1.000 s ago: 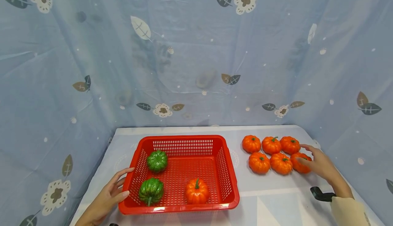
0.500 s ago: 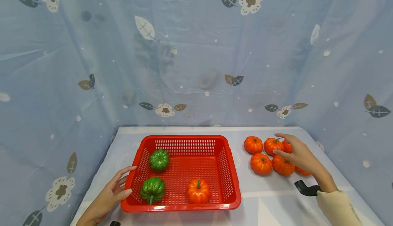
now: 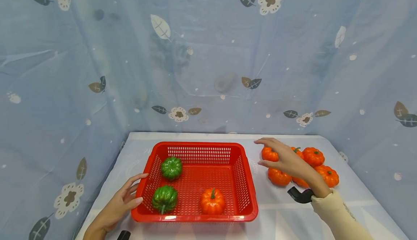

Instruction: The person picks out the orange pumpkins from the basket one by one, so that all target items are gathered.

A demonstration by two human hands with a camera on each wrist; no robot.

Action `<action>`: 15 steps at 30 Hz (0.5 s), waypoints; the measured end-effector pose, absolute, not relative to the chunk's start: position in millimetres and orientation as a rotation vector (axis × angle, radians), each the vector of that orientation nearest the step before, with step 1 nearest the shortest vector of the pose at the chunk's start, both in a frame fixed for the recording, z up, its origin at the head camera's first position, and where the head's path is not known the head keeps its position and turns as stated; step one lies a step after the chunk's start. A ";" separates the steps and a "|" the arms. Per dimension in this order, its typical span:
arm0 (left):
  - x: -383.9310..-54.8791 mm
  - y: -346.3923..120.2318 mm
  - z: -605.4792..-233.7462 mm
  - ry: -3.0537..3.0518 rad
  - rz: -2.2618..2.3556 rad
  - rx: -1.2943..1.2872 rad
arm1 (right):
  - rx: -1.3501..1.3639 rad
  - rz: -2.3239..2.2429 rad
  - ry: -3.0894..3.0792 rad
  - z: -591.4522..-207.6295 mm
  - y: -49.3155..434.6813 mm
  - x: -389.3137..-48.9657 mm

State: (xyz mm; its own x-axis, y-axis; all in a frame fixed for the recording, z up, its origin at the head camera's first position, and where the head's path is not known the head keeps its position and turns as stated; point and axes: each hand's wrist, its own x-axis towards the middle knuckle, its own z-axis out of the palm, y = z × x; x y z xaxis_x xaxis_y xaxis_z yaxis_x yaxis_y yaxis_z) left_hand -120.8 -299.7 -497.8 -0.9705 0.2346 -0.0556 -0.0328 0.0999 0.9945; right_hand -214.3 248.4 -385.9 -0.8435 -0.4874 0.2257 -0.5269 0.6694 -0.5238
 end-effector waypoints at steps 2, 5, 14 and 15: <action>-121.5 -299.5 -497.2 2.166 1.976 0.228 | 0.920 0.917 -2.809 -383.5 236.5 -214.8; -121.6 -299.7 -496.7 2.147 1.983 0.248 | 1.033 0.936 -2.809 -382.6 218.8 -215.9; -122.9 -301.3 -499.1 2.115 1.991 0.239 | 1.417 0.930 -2.860 -380.7 158.7 -215.4; -122.9 -301.3 -499.0 2.114 1.992 0.238 | 1.451 0.934 -2.873 -379.9 151.9 -214.6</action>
